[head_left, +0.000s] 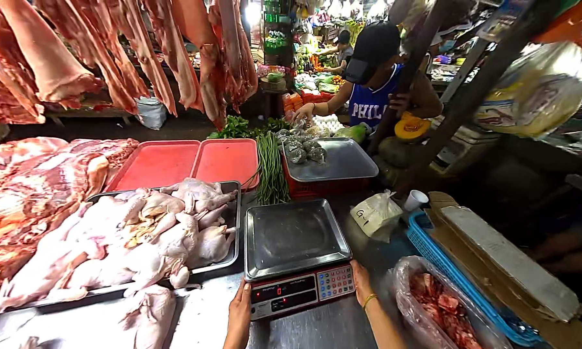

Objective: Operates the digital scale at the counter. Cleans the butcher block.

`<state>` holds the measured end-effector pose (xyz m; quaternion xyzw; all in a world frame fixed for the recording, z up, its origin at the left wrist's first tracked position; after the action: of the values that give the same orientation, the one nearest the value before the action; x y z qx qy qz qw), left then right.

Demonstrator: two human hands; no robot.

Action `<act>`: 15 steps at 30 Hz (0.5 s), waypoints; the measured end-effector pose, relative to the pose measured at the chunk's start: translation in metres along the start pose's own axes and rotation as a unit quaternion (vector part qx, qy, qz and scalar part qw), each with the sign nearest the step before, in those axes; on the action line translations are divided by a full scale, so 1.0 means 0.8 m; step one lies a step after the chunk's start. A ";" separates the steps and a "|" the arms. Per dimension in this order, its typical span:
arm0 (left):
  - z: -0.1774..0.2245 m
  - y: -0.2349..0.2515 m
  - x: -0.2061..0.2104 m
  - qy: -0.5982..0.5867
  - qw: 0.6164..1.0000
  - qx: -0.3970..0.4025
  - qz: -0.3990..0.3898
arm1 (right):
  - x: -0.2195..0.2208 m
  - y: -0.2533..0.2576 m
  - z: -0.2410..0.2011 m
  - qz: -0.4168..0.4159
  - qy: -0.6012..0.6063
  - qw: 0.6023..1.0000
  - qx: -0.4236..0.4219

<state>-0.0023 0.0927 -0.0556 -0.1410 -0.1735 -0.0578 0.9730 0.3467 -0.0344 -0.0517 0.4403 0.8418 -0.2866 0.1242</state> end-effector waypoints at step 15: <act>0.069 -0.104 -0.059 0.152 0.986 0.027 -0.057 | -0.089 -0.197 0.092 -0.040 0.149 0.988 -0.001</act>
<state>-0.0772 0.0324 -0.0015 -0.0939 -0.0329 -0.1292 0.9866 0.2569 -0.1965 -0.0192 0.4440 0.8680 -0.2219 -0.0143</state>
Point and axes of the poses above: each hand's wrist, its own y-axis towards the middle knuckle, its own x-axis out of the palm, z = x × y, the point moved 4 cm from there along y, towards the middle knuckle, and after that the axes turned 15 degrees about -y, right-handed, at the moved point
